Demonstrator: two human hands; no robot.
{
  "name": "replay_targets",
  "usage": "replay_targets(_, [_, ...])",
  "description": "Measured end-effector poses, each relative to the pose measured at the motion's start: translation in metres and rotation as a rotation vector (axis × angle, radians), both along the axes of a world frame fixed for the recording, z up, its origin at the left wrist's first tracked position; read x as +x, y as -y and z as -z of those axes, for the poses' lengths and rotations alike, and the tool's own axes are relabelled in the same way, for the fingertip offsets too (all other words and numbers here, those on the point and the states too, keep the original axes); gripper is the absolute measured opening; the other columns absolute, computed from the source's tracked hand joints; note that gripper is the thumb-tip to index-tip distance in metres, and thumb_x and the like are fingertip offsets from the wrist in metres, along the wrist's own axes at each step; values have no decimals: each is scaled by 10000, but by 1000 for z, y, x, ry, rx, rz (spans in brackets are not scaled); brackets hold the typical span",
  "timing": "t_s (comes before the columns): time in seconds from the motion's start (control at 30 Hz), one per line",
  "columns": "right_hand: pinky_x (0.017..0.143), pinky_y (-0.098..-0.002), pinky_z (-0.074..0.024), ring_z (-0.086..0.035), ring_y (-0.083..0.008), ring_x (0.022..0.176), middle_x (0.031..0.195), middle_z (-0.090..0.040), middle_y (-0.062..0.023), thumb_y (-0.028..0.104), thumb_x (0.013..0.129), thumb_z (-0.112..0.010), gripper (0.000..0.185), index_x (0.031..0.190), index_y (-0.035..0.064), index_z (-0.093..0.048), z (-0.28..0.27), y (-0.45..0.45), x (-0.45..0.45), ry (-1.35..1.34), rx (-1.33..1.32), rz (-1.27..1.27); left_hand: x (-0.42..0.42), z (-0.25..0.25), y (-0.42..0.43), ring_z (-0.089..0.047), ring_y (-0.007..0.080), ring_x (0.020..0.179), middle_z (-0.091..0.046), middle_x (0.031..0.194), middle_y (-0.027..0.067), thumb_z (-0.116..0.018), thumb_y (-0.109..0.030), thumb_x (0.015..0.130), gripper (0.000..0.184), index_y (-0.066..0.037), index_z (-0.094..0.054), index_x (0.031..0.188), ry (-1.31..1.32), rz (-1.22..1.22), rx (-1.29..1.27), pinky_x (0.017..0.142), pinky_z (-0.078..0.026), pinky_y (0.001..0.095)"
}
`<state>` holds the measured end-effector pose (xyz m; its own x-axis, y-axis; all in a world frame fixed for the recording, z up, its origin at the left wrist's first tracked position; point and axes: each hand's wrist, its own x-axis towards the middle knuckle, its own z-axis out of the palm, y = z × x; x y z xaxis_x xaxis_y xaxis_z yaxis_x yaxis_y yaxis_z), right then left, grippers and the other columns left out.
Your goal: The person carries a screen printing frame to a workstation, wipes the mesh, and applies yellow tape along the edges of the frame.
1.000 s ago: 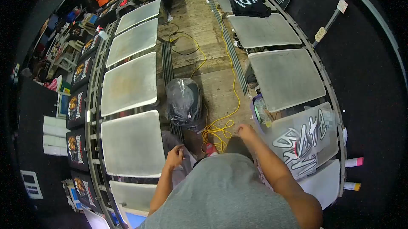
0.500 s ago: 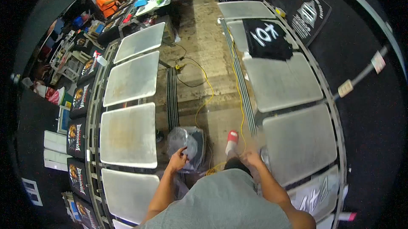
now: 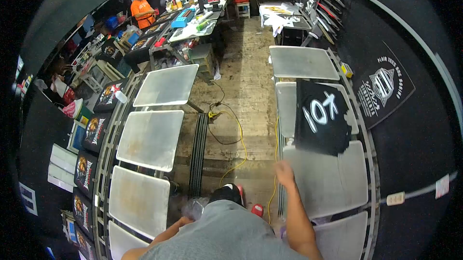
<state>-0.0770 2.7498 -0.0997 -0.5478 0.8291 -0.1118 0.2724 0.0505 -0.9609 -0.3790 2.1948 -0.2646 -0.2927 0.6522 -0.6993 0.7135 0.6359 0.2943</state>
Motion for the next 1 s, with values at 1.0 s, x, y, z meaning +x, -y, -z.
replay_targets(1.0, [619, -435, -538, -707, -281, 791, 799, -692, -203, 212, 868, -541, 266, 874, 9, -713, 206, -575, -445, 944, 381, -725, -553, -48, -844, -683, 168, 780, -731, 899, 85, -547, -264, 959, 352, -15, -658, 1182, 580, -730, 460, 776, -552, 314])
